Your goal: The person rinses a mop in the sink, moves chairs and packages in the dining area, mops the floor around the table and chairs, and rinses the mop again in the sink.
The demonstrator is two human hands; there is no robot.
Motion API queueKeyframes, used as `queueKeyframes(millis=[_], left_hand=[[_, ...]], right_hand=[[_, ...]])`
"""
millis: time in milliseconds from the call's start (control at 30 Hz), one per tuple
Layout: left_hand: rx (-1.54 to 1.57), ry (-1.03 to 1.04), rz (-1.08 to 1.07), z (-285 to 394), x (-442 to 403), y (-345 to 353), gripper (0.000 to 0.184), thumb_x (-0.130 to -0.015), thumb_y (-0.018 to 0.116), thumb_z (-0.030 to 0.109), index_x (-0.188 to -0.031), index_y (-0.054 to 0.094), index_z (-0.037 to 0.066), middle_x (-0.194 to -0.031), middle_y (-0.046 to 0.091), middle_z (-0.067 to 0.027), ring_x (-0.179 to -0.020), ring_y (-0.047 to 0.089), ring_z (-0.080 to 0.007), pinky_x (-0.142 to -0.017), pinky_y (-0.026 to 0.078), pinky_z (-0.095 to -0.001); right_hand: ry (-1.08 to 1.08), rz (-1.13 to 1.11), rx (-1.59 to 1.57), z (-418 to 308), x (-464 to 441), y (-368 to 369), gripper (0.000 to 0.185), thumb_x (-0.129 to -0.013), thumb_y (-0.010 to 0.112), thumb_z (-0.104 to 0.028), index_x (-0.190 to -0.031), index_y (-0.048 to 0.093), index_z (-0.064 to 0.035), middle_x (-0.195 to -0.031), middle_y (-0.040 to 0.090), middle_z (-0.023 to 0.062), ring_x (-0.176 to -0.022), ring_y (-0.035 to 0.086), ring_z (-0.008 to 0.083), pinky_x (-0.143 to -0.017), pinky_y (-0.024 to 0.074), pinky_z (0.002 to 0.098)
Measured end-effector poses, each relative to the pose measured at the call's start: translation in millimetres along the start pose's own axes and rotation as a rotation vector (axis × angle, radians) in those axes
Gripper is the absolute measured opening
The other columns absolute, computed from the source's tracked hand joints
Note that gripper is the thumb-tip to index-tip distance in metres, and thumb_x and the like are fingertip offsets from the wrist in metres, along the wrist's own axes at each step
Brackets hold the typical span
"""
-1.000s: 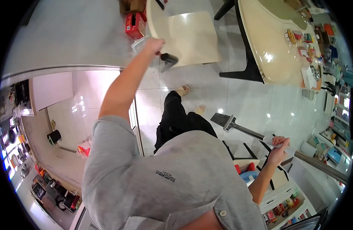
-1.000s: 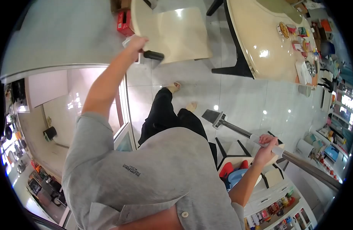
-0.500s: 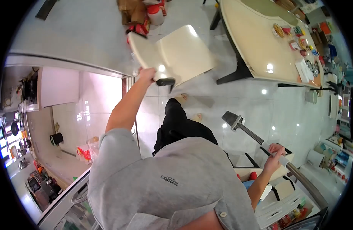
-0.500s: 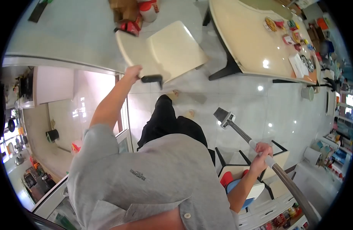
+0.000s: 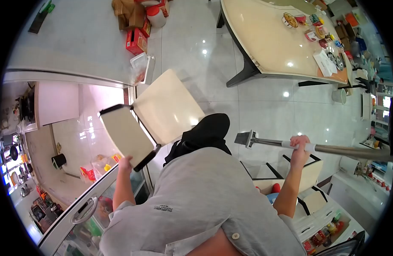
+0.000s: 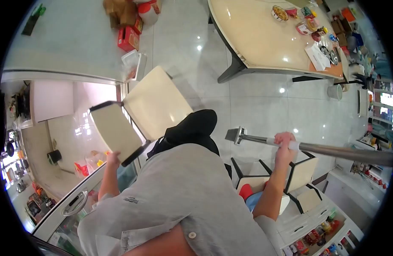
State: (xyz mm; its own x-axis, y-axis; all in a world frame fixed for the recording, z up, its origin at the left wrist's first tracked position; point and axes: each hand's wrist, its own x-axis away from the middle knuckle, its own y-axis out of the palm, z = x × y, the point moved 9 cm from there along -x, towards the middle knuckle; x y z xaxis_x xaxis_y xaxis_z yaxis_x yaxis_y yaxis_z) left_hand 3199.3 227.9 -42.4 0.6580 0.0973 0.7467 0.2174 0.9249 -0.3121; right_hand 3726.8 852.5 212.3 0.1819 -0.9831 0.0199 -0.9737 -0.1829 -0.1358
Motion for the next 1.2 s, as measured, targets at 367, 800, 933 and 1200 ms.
queueKeyframes(millis=[367, 800, 933, 1200], left_hand=[[-0.099, -0.249, 0.093, -182, 38, -145, 0.022, -0.080, 0.067, 0.010, -0.100, 0.061, 0.004, -0.088, 0.063, -0.0118, -0.058, 0.055, -0.0210, -0.046, 0.039, -0.0347], [-0.627, -0.371, 0.669, -64, -48, -88, 0.032, -0.085, 0.061, 0.024, -0.107, 0.067, 0.002, -0.095, 0.068, -0.0125, -0.082, 0.065, -0.0264, -0.073, 0.052, -0.0383], [-0.253, -0.338, 0.267, 73, -133, 60, 0.035, -0.085, 0.064, 0.024, -0.109, 0.061, -0.002, -0.074, 0.057, -0.0087, -0.062, 0.059, -0.0221, -0.046, 0.046, -0.0377], [-0.195, 0.344, -0.226, 506, -227, 323, 0.031, -0.089, 0.059, 0.026, -0.104, 0.062, -0.001, -0.086, 0.064, -0.0063, -0.076, 0.061, -0.0131, -0.063, 0.050, -0.0263]], right_hand=[[-0.080, -0.391, -0.122, -29, -59, 127, 0.023, -0.096, 0.046, -0.008, -0.073, 0.046, -0.0037, -0.071, 0.048, 0.0070, -0.068, 0.048, 0.0183, -0.078, 0.0438, 0.0361], [-0.138, -0.406, -0.252, -50, -210, 329, 0.020, -0.094, 0.048, -0.002, -0.074, 0.048, -0.0014, -0.074, 0.051, 0.0077, -0.071, 0.051, 0.0176, -0.072, 0.0434, 0.0300], [-0.073, -0.401, -0.221, -56, -292, 422, 0.024, -0.095, 0.048, -0.006, -0.072, 0.047, -0.0003, -0.070, 0.050, 0.0069, -0.070, 0.051, 0.0165, -0.070, 0.0423, 0.0288], [-0.068, -0.329, -0.226, -118, -423, 518, 0.030, -0.098, 0.046, -0.011, -0.070, 0.046, -0.0017, -0.068, 0.049, 0.0062, -0.069, 0.051, 0.0165, -0.077, 0.0438, 0.0329]])
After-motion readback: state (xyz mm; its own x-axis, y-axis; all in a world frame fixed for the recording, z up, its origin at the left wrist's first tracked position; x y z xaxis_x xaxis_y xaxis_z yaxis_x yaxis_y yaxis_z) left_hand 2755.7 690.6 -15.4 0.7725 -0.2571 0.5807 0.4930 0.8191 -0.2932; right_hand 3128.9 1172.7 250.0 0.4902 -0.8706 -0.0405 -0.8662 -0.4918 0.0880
